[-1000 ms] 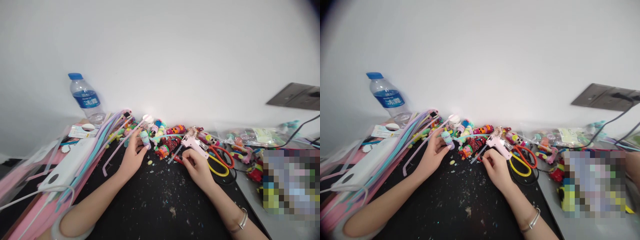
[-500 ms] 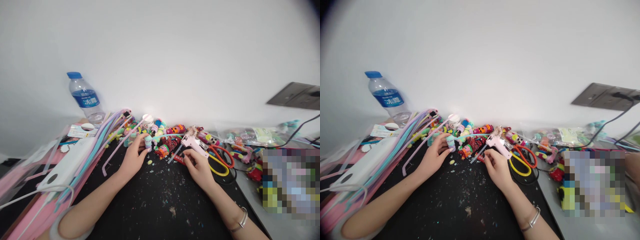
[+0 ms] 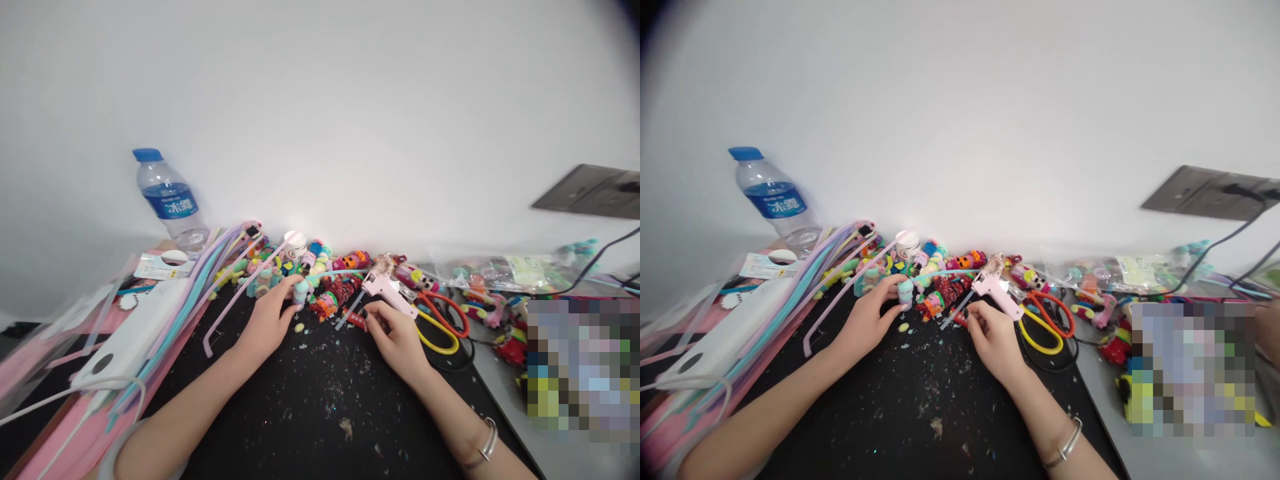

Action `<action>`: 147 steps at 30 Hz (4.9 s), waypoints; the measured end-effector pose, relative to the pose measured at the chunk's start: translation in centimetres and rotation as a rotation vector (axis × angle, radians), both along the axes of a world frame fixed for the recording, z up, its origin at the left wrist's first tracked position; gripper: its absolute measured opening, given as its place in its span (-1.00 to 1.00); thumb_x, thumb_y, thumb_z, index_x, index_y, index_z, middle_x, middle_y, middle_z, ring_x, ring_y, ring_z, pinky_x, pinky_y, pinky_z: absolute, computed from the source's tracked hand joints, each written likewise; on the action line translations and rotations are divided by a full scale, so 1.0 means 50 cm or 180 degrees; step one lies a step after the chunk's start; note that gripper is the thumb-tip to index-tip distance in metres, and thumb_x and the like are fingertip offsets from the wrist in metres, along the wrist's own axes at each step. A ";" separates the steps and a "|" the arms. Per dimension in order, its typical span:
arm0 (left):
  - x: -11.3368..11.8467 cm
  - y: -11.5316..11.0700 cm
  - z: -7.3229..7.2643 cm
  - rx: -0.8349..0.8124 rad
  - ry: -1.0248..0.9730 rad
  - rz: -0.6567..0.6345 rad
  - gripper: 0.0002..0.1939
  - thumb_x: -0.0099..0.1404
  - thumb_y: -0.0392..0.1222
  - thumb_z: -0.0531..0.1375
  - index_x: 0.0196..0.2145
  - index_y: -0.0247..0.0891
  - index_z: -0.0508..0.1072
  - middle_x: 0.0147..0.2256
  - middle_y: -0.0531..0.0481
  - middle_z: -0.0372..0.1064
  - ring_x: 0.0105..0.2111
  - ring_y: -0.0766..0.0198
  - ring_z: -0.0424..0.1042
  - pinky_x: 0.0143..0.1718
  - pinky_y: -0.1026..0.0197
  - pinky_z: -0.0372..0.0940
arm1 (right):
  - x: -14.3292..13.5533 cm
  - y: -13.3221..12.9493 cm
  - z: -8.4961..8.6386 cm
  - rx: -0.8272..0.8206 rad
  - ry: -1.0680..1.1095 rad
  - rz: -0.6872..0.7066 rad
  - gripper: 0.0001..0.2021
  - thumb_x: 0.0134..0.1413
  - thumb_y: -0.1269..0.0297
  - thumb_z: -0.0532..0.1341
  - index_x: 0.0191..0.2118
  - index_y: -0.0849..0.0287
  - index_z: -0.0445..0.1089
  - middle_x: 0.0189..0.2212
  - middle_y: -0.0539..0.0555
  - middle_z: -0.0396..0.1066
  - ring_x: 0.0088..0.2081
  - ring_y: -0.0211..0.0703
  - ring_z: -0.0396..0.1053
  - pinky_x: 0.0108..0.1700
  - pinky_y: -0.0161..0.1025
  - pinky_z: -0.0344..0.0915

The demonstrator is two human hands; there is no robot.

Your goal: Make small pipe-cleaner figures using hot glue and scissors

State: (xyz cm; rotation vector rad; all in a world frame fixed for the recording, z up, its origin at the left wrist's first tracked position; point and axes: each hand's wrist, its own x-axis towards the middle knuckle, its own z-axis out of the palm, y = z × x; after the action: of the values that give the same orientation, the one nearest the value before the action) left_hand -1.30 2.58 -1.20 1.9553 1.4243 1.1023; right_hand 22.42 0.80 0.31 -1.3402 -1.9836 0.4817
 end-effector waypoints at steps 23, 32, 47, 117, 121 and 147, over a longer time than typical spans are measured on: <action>0.001 -0.002 0.006 -0.0023 -0.0443 0.0518 -0.48 0.15 -0.19 0.19 0.05 -0.17 0.13 -0.18 -0.06 0.26 -0.25 0.21 0.34 -0.17 0.08 0.30 | 0.005 -0.001 0.000 0.0163 0.0113 0.0192 -0.82 0.15 0.39 0.04 -0.43 0.19 0.33 -0.51 0.04 0.37 -0.50 -0.22 0.28 -0.46 -0.32 0.18; 0.003 -0.030 0.030 0.0878 -0.1026 0.1023 -0.82 0.30 -0.19 0.02 -0.13 -0.18 0.23 -0.26 -0.03 0.15 -0.29 0.22 0.24 -0.25 0.18 0.20 | -0.005 -0.015 0.010 -0.0294 -0.0300 0.0974 -0.66 0.18 0.34 0.01 -0.63 0.17 0.07 -0.66 -0.09 0.05 -0.58 -0.31 0.04 -0.51 -0.32 0.00; 0.069 -0.086 0.020 -0.0331 -0.0052 -0.1325 -0.59 0.29 -0.11 0.05 -0.69 -0.27 0.19 -0.65 0.12 0.04 -0.56 0.34 0.10 -0.46 0.24 0.01 | -0.041 -0.041 0.005 0.0054 0.0121 0.0767 -0.76 0.18 0.41 -0.02 -0.52 0.15 0.07 -0.56 -0.03 0.14 -0.52 -0.25 0.13 -0.48 -0.31 0.07; 0.099 -0.080 0.050 -0.1847 -0.2504 -0.0460 -0.76 0.21 -0.10 0.16 -0.40 -0.37 0.41 -0.57 0.02 0.41 -0.55 0.30 0.42 -0.48 0.28 0.35 | -0.047 -0.047 0.002 0.0103 0.0174 0.0887 -0.66 0.19 0.34 -0.04 -0.62 0.18 0.12 -0.67 -0.07 0.11 -0.62 -0.32 0.08 -0.54 -0.34 0.01; 0.064 -0.068 0.056 -0.1337 -0.2678 0.0156 -0.76 0.23 -0.07 0.13 -0.42 -0.34 0.39 -0.57 0.06 0.35 -0.56 0.33 0.38 -0.50 0.29 0.31 | -0.042 -0.043 0.003 -0.0013 0.0099 0.0738 -0.63 0.15 0.33 -0.01 -0.68 0.17 0.04 -0.72 -0.10 0.03 -0.65 -0.35 0.02 -0.57 -0.35 -0.04; 0.061 -0.083 0.019 -0.1685 -0.1889 -0.0432 -0.74 0.28 -0.07 0.04 -0.13 -0.21 0.34 -0.62 0.21 -0.05 -0.66 0.42 -0.02 -0.65 0.37 -0.07 | -0.025 -0.042 -0.018 -0.0589 0.0765 0.0248 -0.57 0.17 0.17 0.00 -0.70 0.19 0.14 -0.74 -0.06 0.09 -0.64 -0.32 0.05 -0.59 -0.35 -0.04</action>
State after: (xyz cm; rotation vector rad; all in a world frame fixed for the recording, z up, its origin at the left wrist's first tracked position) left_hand 1.76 -1.58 -0.22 1.1995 1.0886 0.9973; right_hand 21.16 -1.31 -0.61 -1.2516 -1.8319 0.8405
